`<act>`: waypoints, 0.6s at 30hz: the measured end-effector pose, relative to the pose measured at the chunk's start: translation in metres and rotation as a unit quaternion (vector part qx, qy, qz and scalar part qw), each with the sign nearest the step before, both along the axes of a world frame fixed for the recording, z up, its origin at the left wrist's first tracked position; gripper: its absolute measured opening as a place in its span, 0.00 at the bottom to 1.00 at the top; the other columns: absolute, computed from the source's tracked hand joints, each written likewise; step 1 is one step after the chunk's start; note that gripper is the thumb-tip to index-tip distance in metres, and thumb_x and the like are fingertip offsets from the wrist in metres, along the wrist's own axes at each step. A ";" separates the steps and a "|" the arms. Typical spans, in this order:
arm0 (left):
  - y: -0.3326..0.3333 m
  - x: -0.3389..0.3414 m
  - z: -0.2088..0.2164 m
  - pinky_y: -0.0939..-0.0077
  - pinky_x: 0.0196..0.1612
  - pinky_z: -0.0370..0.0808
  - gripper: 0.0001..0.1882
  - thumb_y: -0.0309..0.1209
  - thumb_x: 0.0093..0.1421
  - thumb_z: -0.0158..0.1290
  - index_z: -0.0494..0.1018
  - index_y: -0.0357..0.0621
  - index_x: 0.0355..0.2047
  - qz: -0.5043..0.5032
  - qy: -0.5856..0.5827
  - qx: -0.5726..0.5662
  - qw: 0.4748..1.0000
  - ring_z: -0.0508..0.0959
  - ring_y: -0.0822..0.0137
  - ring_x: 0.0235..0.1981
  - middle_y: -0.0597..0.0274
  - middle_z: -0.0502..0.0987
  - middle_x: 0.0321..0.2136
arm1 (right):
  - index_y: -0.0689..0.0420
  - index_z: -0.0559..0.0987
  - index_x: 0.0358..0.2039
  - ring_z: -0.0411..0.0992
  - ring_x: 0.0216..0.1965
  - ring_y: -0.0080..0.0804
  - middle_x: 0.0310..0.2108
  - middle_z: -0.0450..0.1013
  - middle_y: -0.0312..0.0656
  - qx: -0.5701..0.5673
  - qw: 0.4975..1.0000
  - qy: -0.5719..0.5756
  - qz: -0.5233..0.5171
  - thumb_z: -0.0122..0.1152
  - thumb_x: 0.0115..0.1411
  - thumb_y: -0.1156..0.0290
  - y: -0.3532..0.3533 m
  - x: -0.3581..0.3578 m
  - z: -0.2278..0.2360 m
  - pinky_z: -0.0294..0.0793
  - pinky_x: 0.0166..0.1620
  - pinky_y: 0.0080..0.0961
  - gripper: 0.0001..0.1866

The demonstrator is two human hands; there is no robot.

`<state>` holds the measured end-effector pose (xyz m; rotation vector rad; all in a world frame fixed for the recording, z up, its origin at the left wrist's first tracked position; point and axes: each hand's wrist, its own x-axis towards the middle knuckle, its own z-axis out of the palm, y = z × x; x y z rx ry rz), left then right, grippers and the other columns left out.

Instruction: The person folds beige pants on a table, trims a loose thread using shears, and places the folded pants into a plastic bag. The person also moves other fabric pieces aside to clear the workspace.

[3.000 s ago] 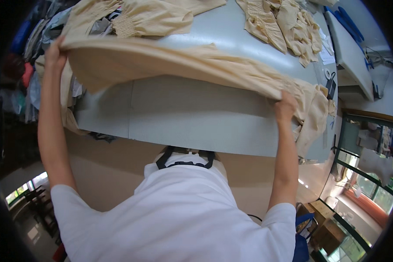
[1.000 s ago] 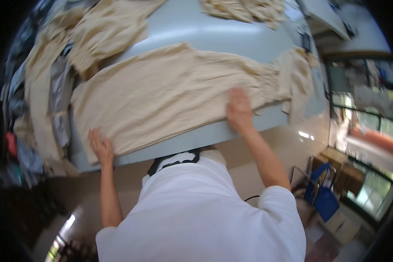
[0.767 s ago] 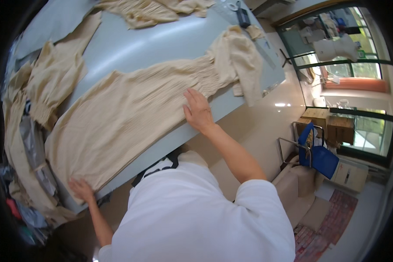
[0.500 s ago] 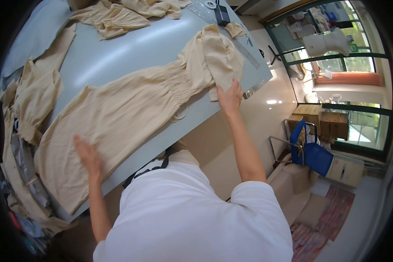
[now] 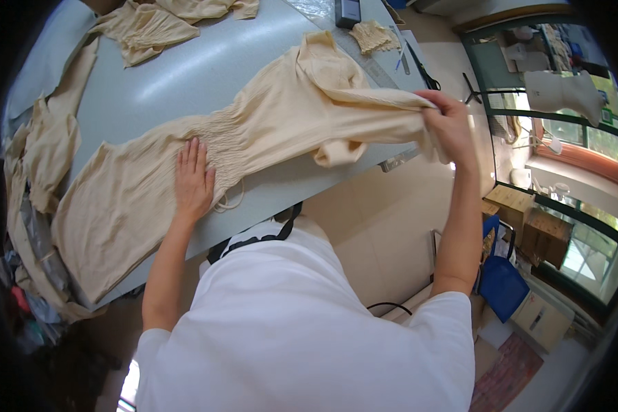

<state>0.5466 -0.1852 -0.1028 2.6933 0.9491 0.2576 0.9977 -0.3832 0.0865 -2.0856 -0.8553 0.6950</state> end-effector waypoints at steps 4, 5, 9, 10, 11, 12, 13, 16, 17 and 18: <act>0.001 -0.015 0.001 0.53 0.70 0.44 0.31 0.38 0.65 0.44 0.56 0.42 0.66 -0.015 0.025 0.007 1.000 0.52 0.50 0.69 0.50 0.54 0.68 | 0.60 0.82 0.38 0.70 0.24 0.19 0.25 0.76 0.33 -0.241 0.965 0.040 0.096 0.54 0.54 0.72 -0.036 0.022 0.009 0.71 0.27 0.23 0.13; 0.002 -0.019 0.002 0.53 0.70 0.44 0.31 0.38 0.65 0.44 0.56 0.42 0.66 -0.017 0.033 0.013 0.999 0.52 0.50 0.69 0.50 0.54 0.68 | 0.62 0.81 0.36 0.72 0.24 0.28 0.23 0.76 0.41 -0.346 0.923 0.012 0.168 0.56 0.53 0.70 -0.039 0.015 -0.002 0.73 0.30 0.28 0.13; 0.004 -0.020 0.010 0.52 0.70 0.47 0.29 0.33 0.63 0.47 0.60 0.40 0.64 0.017 0.008 0.002 1.000 0.54 0.48 0.68 0.49 0.57 0.66 | 0.61 0.80 0.41 0.77 0.41 0.46 0.35 0.78 0.53 -0.324 0.914 -0.056 0.236 0.66 0.50 0.57 -0.038 -0.010 -0.053 0.74 0.45 0.32 0.23; 0.002 -0.018 0.011 0.52 0.69 0.48 0.28 0.31 0.62 0.47 0.61 0.39 0.63 0.029 0.001 -0.006 1.000 0.55 0.47 0.68 0.48 0.58 0.66 | 0.62 0.79 0.43 0.77 0.40 0.46 0.36 0.78 0.52 -0.217 0.966 -0.027 0.136 0.66 0.51 0.56 -0.024 -0.019 -0.069 0.74 0.46 0.33 0.25; 0.001 -0.010 0.012 0.52 0.69 0.49 0.27 0.29 0.62 0.47 0.62 0.38 0.62 0.026 -0.042 -0.013 0.999 0.56 0.47 0.67 0.48 0.58 0.65 | 0.62 0.79 0.44 0.76 0.40 0.47 0.37 0.79 0.51 -0.104 0.994 0.003 0.031 0.67 0.51 0.54 -0.006 -0.030 -0.085 0.74 0.46 0.34 0.27; -0.001 0.005 0.013 0.52 0.69 0.50 0.27 0.28 0.62 0.47 0.62 0.37 0.62 0.023 -0.082 -0.018 0.996 0.56 0.47 0.67 0.48 0.59 0.65 | 0.63 0.78 0.45 0.77 0.40 0.42 0.36 0.79 0.49 -0.051 0.998 -0.033 0.003 0.64 0.55 0.54 0.011 -0.041 -0.102 0.74 0.46 0.33 0.26; -0.003 0.015 0.016 0.53 0.69 0.51 0.27 0.26 0.61 0.47 0.63 0.36 0.61 0.022 -0.117 -0.021 0.993 0.57 0.47 0.67 0.47 0.60 0.64 | 0.64 0.77 0.47 0.77 0.39 0.37 0.36 0.79 0.48 0.004 0.998 -0.064 -0.024 0.61 0.60 0.54 0.028 -0.056 -0.117 0.74 0.46 0.32 0.25; -0.005 0.051 0.019 0.54 0.68 0.52 0.26 0.25 0.62 0.45 0.62 0.34 0.61 -0.011 -0.088 -0.006 0.996 0.58 0.48 0.66 0.47 0.60 0.64 | 0.63 0.77 0.47 0.76 0.37 0.32 0.38 0.78 0.45 -0.064 0.914 -0.400 -0.002 0.56 0.64 0.58 0.059 -0.099 -0.130 0.74 0.44 0.28 0.20; -0.005 0.055 0.015 0.53 0.69 0.50 0.26 0.28 0.63 0.45 0.62 0.36 0.62 0.007 -0.064 0.019 0.998 0.57 0.49 0.67 0.49 0.59 0.65 | 0.63 0.77 0.47 0.76 0.36 0.31 0.38 0.78 0.43 -0.088 0.893 -0.441 0.015 0.55 0.65 0.60 0.063 -0.098 -0.132 0.75 0.43 0.27 0.19; -0.003 0.056 0.011 0.53 0.69 0.49 0.26 0.30 0.64 0.45 0.61 0.37 0.63 0.011 -0.052 0.021 0.998 0.57 0.49 0.67 0.50 0.59 0.65 | 0.63 0.77 0.47 0.76 0.36 0.31 0.39 0.78 0.42 -0.118 0.920 -0.372 0.044 0.54 0.66 0.61 0.065 -0.095 -0.135 0.75 0.42 0.27 0.18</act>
